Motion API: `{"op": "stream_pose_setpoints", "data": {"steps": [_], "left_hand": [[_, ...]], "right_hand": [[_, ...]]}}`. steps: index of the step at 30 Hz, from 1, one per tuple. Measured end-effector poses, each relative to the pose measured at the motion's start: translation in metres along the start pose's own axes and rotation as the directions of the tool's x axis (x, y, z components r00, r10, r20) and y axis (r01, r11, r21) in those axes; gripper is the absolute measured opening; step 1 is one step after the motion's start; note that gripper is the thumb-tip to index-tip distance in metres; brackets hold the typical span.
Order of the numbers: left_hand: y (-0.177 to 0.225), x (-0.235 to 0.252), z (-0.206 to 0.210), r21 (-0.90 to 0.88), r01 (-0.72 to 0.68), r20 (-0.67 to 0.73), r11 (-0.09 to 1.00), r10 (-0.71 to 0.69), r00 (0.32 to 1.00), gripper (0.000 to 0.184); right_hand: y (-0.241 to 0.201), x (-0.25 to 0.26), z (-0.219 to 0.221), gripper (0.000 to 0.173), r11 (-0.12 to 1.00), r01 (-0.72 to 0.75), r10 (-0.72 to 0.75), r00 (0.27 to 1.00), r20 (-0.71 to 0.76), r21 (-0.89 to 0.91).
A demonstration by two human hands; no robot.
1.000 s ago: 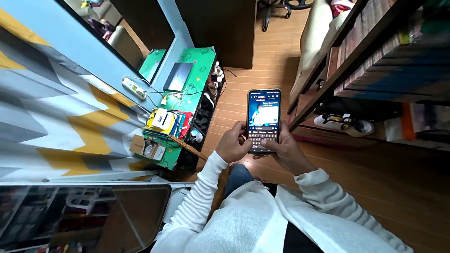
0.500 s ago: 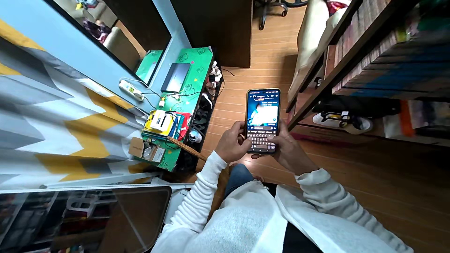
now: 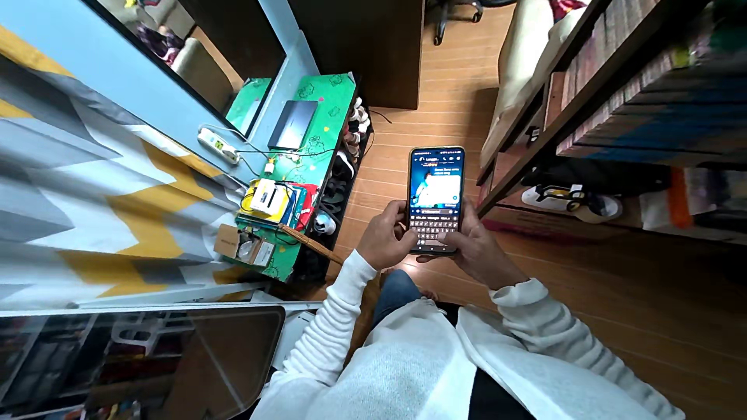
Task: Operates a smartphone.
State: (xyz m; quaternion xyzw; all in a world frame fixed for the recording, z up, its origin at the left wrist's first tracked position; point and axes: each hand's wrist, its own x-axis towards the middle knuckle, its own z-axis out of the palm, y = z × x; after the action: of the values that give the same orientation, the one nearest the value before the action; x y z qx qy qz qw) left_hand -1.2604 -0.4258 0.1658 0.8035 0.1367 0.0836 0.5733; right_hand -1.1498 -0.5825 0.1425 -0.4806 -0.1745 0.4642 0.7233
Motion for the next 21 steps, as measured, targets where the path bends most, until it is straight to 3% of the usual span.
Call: {"op": "stream_pose_setpoints", "data": {"steps": [8, 14, 21], "left_hand": [[0.0017, -0.0017, 0.0005, 0.003, 0.011, 0.007, 1.000, -0.011, 1.000, 0.045], [0.0002, -0.0062, -0.0023, 0.004, -0.006, -0.018, 1.000, 0.006, 1.000, 0.043], [-0.0005, -0.0089, -0.0044, 0.029, -0.011, -0.041, 1.000, 0.012, 0.999, 0.040]], "right_hand": [[-0.0032, -0.0012, 0.0050, 0.049, 0.999, -0.022, 0.024, 0.998, -0.061, 0.041], [0.0000, -0.0019, 0.0011, 0.066, 0.996, -0.028, 0.025, 0.999, 0.034, 0.090], [0.0012, -0.0025, 0.0029, 0.066, 0.997, -0.009, 0.004, 0.998, 0.068, 0.080]]}}
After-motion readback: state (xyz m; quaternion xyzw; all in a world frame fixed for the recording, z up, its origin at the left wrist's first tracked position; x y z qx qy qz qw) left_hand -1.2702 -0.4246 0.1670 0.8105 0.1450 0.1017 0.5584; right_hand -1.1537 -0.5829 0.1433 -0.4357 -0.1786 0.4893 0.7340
